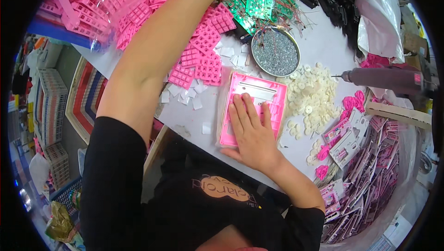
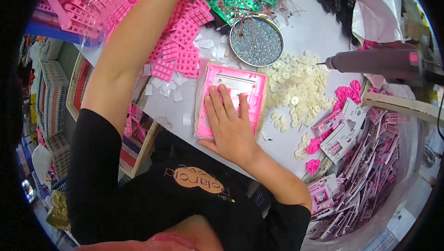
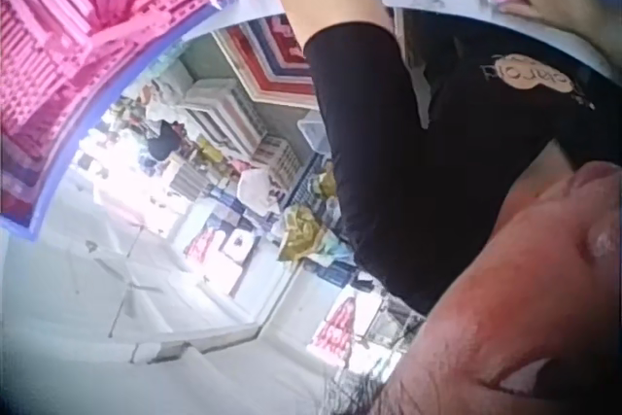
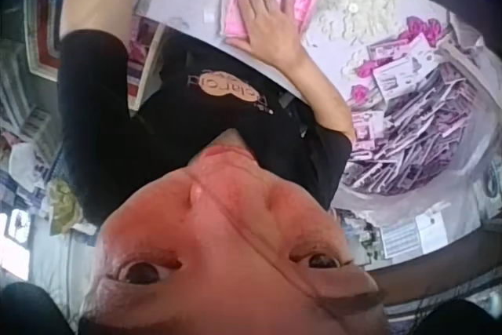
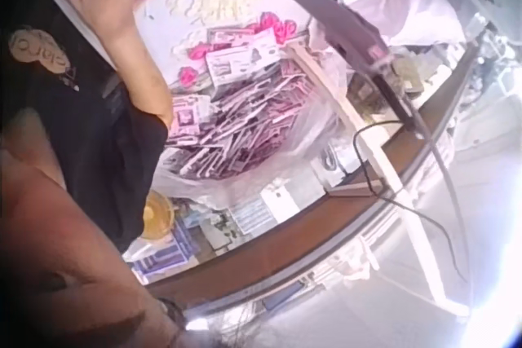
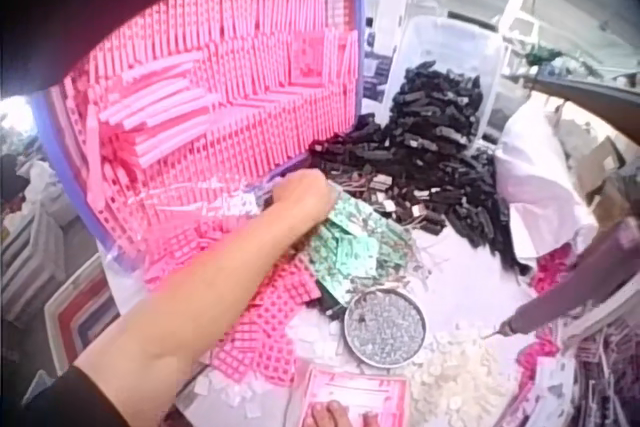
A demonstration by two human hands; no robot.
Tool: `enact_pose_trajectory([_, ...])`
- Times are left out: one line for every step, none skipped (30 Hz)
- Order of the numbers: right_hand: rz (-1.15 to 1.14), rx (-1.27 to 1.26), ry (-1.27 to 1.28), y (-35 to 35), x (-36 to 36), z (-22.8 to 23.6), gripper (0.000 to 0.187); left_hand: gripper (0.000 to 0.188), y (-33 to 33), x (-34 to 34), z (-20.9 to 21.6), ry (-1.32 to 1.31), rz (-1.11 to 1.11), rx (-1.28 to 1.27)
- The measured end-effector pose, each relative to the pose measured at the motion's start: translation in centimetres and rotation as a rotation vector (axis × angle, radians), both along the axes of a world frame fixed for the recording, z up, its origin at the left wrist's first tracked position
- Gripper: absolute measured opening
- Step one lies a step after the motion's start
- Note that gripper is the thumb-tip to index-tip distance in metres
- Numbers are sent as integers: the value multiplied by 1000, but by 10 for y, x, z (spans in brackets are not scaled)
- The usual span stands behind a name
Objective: Assembling a toy calculator by installing internal components and securing them with an electric screwdriver.
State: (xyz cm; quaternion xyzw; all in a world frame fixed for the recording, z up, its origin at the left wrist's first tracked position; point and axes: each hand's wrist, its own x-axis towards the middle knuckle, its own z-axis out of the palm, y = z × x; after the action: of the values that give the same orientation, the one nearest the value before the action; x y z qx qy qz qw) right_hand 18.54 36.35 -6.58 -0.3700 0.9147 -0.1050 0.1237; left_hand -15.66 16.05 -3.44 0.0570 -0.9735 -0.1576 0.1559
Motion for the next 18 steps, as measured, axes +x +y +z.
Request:
enact_pose_trajectory([0,-9,1,2,0,-2,106,35,1,-24,-13,-48,39,-19])
enact_pose_trajectory([-2,-14,4,3,1,-2,106,39,7,-27,-9,-95,76,-34])
enact_pose_trajectory([-3,-20,7,4,1,-2,105,42,11,-31,-5,-180,77,-5])
enact_pose_trajectory([-7,-31,5,3,2,-3,105,45,15,-17,14,-267,82,22])
enact_pose_trajectory([-11,-42,2,3,3,-3,104,48,18,-10,26,-355,86,47])
enact_pose_trajectory([-15,-55,0,4,2,-2,104,47,12,-24,16,-336,27,130])
enact_pose_trajectory([-20,-58,-3,4,2,-3,104,44,13,-26,10,-273,-35,162])
enact_pose_trajectory([-25,-62,-5,4,3,-3,104,41,16,-27,5,-211,-97,193])
enact_pose_trajectory([-31,-66,-7,4,3,-4,104,38,20,-29,-2,-148,-159,224])
enact_pose_trajectory([6,-89,1,0,4,-3,103,28,6,-35,-18,78,-129,120])
enact_pose_trajectory([-7,-81,8,1,3,-3,103,25,20,-31,-16,126,-181,69])
enact_pose_trajectory([-20,-73,15,3,3,-4,102,23,32,-25,-16,175,-231,18])
enact_pose_trajectory([-21,-73,19,3,3,-3,102,21,38,-20,-12,232,-270,-40])
enact_pose_trajectory([-21,-73,24,3,3,-2,101,17,40,-13,-12,274,-316,-97])
enact_pose_trajectory([-20,-74,29,2,4,-2,100,16,39,-8,-8,302,-333,-47])
enact_pose_trajectory([-15,-88,30,3,4,-3,100,15,38,1,0,332,-351,4])
enact_pose_trajectory([-15,-101,31,4,5,-4,99,14,40,12,10,362,-376,58])
enact_pose_trajectory([-14,-115,32,5,5,-4,98,11,36,21,23,404,-431,109])
